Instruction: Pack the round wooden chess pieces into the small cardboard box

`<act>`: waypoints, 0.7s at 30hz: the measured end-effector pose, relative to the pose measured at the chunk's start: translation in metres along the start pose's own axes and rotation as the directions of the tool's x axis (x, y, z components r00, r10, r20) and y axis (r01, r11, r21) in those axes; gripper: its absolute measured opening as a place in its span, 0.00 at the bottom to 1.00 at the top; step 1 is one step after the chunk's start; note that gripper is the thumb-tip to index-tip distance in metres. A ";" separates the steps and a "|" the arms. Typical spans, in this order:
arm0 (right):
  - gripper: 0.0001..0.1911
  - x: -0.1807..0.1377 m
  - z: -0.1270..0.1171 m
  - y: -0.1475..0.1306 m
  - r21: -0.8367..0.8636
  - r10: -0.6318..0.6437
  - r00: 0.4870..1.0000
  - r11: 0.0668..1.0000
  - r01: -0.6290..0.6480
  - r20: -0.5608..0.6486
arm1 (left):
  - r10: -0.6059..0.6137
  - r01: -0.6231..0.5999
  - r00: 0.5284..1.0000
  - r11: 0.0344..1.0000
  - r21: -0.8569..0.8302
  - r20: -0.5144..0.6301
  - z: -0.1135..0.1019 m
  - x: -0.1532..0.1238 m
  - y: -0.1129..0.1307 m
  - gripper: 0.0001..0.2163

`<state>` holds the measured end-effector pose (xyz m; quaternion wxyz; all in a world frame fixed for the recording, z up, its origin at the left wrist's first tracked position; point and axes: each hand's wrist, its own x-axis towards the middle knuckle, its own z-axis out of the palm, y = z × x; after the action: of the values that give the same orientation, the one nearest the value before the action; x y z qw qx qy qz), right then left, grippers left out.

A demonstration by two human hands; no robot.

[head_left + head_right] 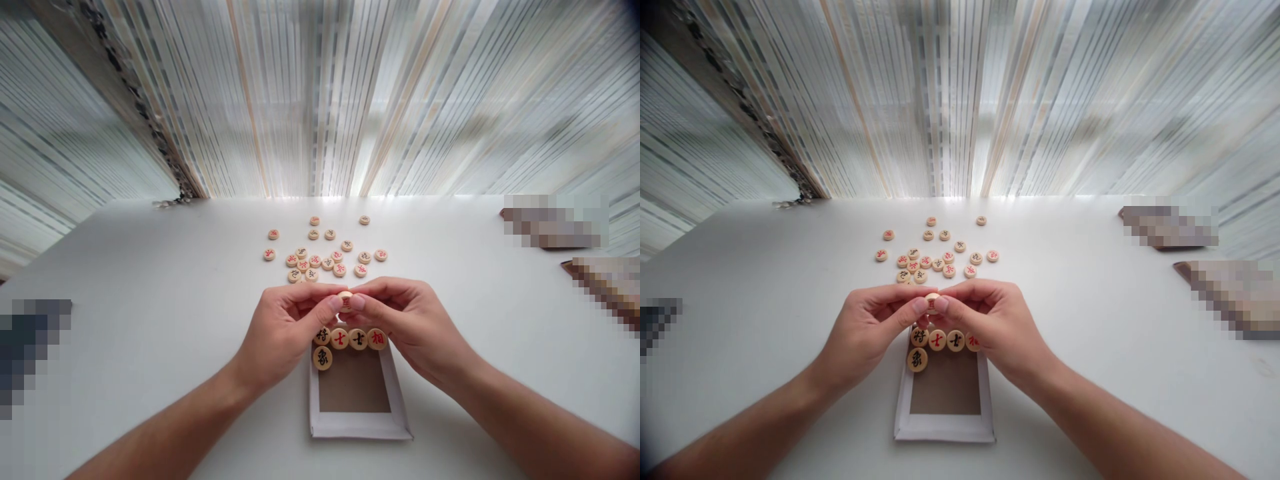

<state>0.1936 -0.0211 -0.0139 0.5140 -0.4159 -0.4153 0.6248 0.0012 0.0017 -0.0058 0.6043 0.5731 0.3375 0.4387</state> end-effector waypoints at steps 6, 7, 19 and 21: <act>0.18 0.002 -0.002 0.000 0.078 0.067 0.997 0.995 -0.069 0.030 | -0.043 0.043 0.999 0.999 -0.012 -0.022 -0.001 0.000 0.000 0.11; 0.19 0.002 -0.002 0.000 0.082 0.074 0.997 0.994 -0.076 0.030 | -0.049 0.049 0.999 0.999 -0.022 -0.023 -0.001 0.000 0.000 0.11; 0.23 0.001 0.000 -0.001 -0.010 0.030 0.999 1.000 -0.030 -0.012 | -0.051 0.051 0.999 0.999 -0.005 0.001 -0.001 -0.001 -0.002 0.14; 0.22 0.001 0.001 -0.001 -0.037 0.019 0.999 0.999 -0.020 -0.026 | -0.020 0.020 1.000 0.999 0.041 0.013 -0.001 -0.003 -0.004 0.15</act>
<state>0.1931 -0.0199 -0.0128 0.5052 -0.4374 -0.4163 0.6166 0.0001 -0.0004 -0.0099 0.5992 0.5849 0.3479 0.4217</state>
